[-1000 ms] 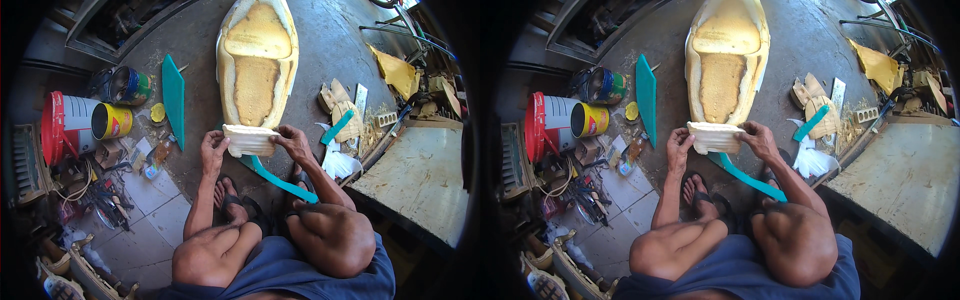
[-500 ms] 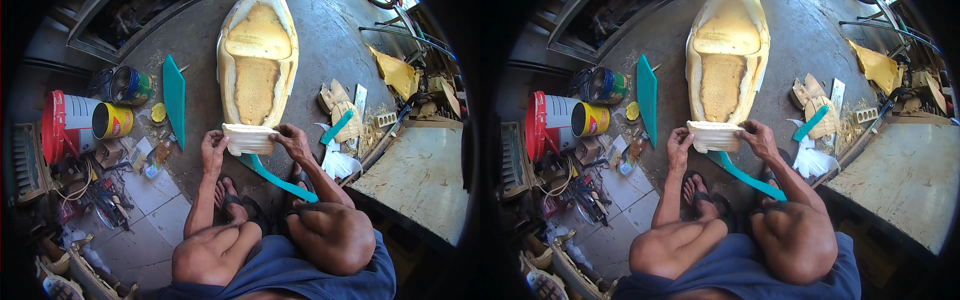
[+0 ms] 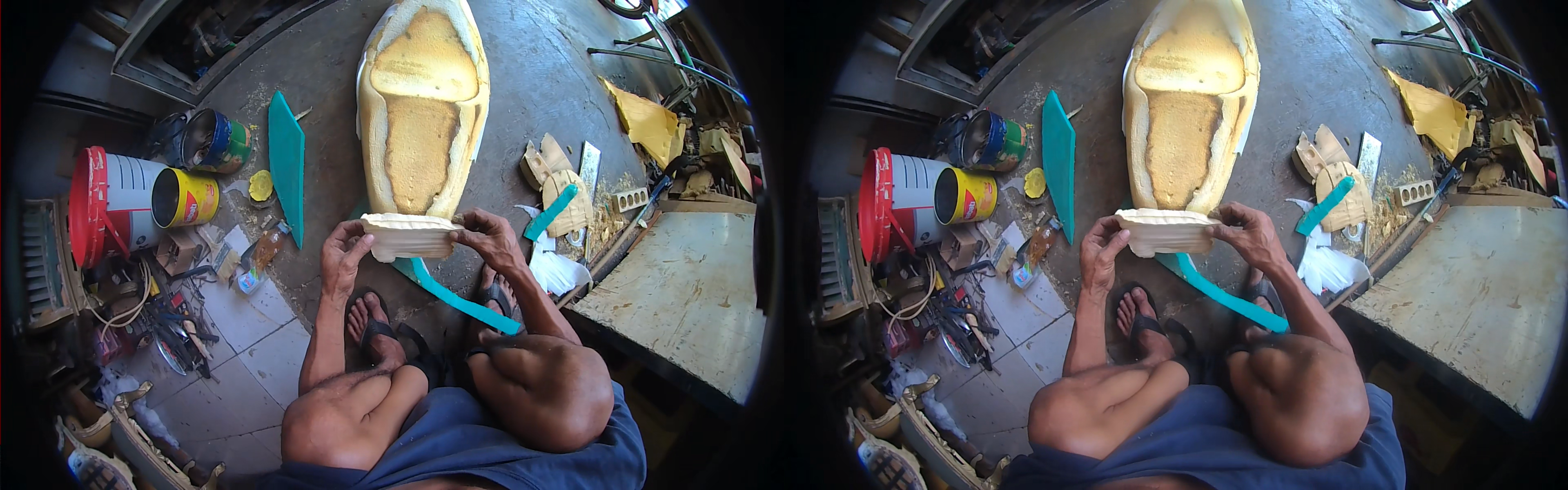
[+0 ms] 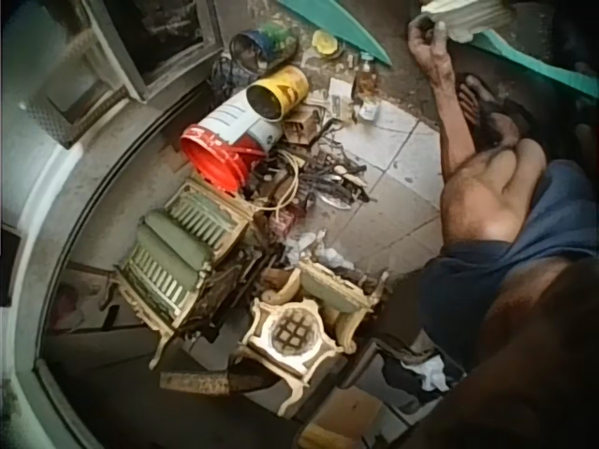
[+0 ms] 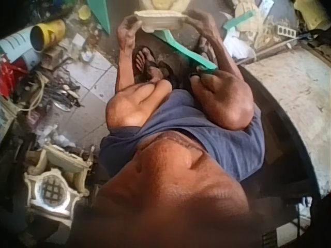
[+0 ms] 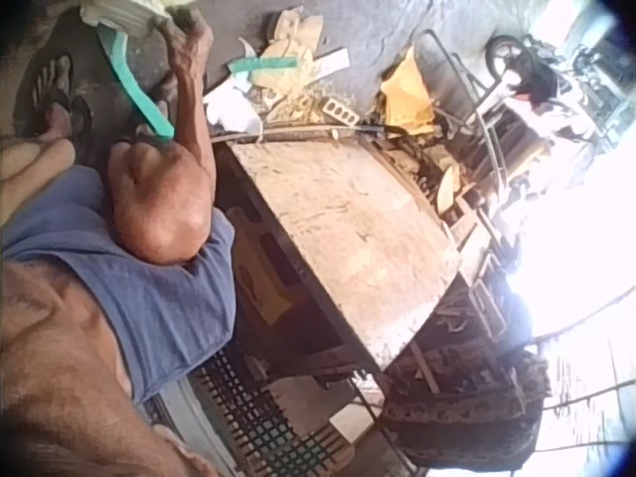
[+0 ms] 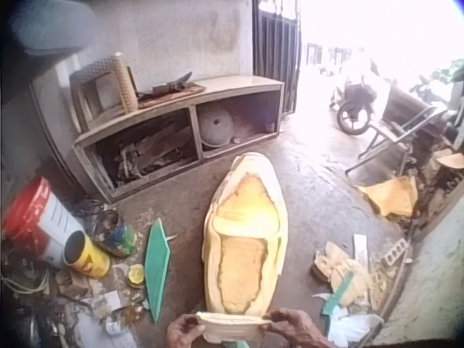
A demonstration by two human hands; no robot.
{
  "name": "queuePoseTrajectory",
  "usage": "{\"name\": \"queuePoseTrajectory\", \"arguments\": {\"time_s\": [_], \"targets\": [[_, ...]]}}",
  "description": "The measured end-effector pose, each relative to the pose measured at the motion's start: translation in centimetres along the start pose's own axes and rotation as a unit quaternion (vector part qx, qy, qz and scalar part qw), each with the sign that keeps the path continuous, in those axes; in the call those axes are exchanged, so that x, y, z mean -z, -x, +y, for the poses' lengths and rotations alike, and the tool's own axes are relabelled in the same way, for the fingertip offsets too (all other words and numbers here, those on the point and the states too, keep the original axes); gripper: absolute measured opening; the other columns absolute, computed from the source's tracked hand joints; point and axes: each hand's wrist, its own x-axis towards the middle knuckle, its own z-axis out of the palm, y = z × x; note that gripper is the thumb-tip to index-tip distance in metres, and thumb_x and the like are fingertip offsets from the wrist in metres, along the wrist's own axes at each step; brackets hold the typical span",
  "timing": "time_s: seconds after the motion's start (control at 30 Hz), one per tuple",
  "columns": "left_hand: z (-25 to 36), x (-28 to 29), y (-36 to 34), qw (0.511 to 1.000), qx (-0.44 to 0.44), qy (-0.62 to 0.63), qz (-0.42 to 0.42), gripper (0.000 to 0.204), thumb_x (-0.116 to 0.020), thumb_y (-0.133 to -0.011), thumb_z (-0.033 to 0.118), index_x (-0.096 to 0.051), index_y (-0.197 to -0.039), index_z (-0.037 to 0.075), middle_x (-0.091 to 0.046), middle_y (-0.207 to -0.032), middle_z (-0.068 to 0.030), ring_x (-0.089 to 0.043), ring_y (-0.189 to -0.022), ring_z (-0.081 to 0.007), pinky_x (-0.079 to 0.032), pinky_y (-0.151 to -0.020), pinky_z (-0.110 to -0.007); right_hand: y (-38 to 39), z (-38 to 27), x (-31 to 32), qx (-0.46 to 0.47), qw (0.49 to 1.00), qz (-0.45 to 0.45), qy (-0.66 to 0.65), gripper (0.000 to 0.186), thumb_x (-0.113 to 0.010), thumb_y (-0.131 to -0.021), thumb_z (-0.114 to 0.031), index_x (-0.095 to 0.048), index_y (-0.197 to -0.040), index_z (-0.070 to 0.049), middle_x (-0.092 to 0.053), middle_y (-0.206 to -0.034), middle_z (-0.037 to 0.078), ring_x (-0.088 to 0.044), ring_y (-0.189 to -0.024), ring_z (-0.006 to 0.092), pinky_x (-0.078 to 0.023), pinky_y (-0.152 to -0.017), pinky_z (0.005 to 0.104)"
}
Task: The person applies adhesive from a bottle to pieces of foam and the surface of a motorcycle seat foam base, then presses and fits the foam pieces onto the base using their hands and cuts the foam with shears.
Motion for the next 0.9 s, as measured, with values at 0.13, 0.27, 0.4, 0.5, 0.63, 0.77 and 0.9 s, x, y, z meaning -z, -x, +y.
{"name": "queuePoseTrajectory", "arguments": {"time_s": [0.13,0.27,0.4,0.5,0.63,0.77,0.9], "targets": [[1.2,0.7,0.9,0.998,-0.047,0.021,-0.035,0.022,-0.075,-0.086,0.001,-0.068,-0.106,0.006,-0.063,-0.112,-0.0039,-0.059,-0.105,-0.0127,-0.046,-0.095,-0.027,0.5,-1.1,0.2,0.099,0.995,0.012,0.018,0.026,-0.081,-0.084,-0.016,-0.075,-0.106,-0.003,-0.069,-0.094,0.005,-0.064,-0.091,0.0152,-0.049,-0.085,0.0293],[2.6,-0.8,-0.8,0.98,-0.182,-0.038,-0.071,0.022,-0.07,-0.086,-0.009,-0.071,-0.101,0.008,-0.058,-0.117,-0.0041,-0.058,-0.105,-0.0112,-0.048,-0.092,-0.026,0.8,-2.2,1.5,0.133,0.987,0.084,-0.016,0.027,-0.08,-0.084,-0.009,-0.074,-0.11,-0.003,-0.07,-0.098,0.006,-0.066,-0.096,0.0159,-0.051,-0.088,0.0294],[3.1,-2.6,-5.6,0.97,-0.224,-0.048,-0.085,0.02,-0.069,-0.088,-0.009,-0.072,-0.099,0.008,-0.063,-0.112,-0.0032,-0.062,-0.101,-0.0114,-0.051,-0.088,-0.026,-0.4,-1.3,1.1,0.143,0.977,0.129,-0.086,0.051,-0.075,-0.089,-0.01,-0.057,-0.136,-0.004,-0.072,-0.114,0.012,-0.07,-0.099,0.018,-0.055,-0.089,0.0295],[0.9,-1.1,-9.2,0.959,-0.249,-0.116,-0.068,0.018,-0.068,-0.089,-0.007,-0.071,-0.102,0.007,-0.07,-0.109,-0.0037,-0.064,-0.104,-0.0123,-0.051,-0.093,-0.027,-0.5,-1.2,0.4,0.05,0.979,0.195,-0.039,0.06,-0.068,-0.095,-0.01,-0.041,-0.147,-0.002,-0.069,-0.117,0.017,-0.068,-0.101,0.0199,-0.055,-0.088,0.0295],[-2.1,0.8,-10.1,0.95,-0.232,-0.19,-0.086,0.029,-0.058,-0.093,-0.011,-0.063,-0.119,0.001,-0.063,-0.133,-0.0126,-0.06,-0.122,-0.0188,-0.049,-0.105,-0.031,0.9,0.9,1.4,-0.053,0.985,0.159,-0.05,0.059,-0.065,-0.095,-0.016,-0.04,-0.147,-0.002,-0.073,-0.108,0.015,-0.073,-0.087,0.0193,-0.057,-0.079,0.0321],[-3.4,2.2,-8.3,0.968,-0.186,-0.168,-0.016,0.045,-0.05,-0.095,-0.011,-0.048,-0.138,0.001,-0.058,-0.138,-0.0165,-0.057,-0.127,-0.0249,-0.047,-0.107,-0.034,1.8,2.9,2.0,-0.067,0.988,0.138,0.011,0.055,-0.064,-0.093,-0.015,-0.046,-0.143,-0.001,-0.073,-0.104,0.016,-0.073,-0.081,0.0201,-0.057,-0.076,0.0324],[-3.6,2.8,-7.5,0.988,-0.064,-0.118,0.077,0.045,-0.054,-0.1,0.011,-0.044,-0.143,0.002,-0.056,-0.14,-0.0198,-0.058,-0.125,-0.0298,-0.049,-0.103,-0.04,1.9,2.7,2.1,-0.051,0.988,0.144,0.034,0.054,-0.064,-0.093,-0.017,-0.048,-0.141,-0.001,-0.073,-0.103,0.016,-0.073,-0.081,0.022,-0.057,-0.077,0.0336]]}}
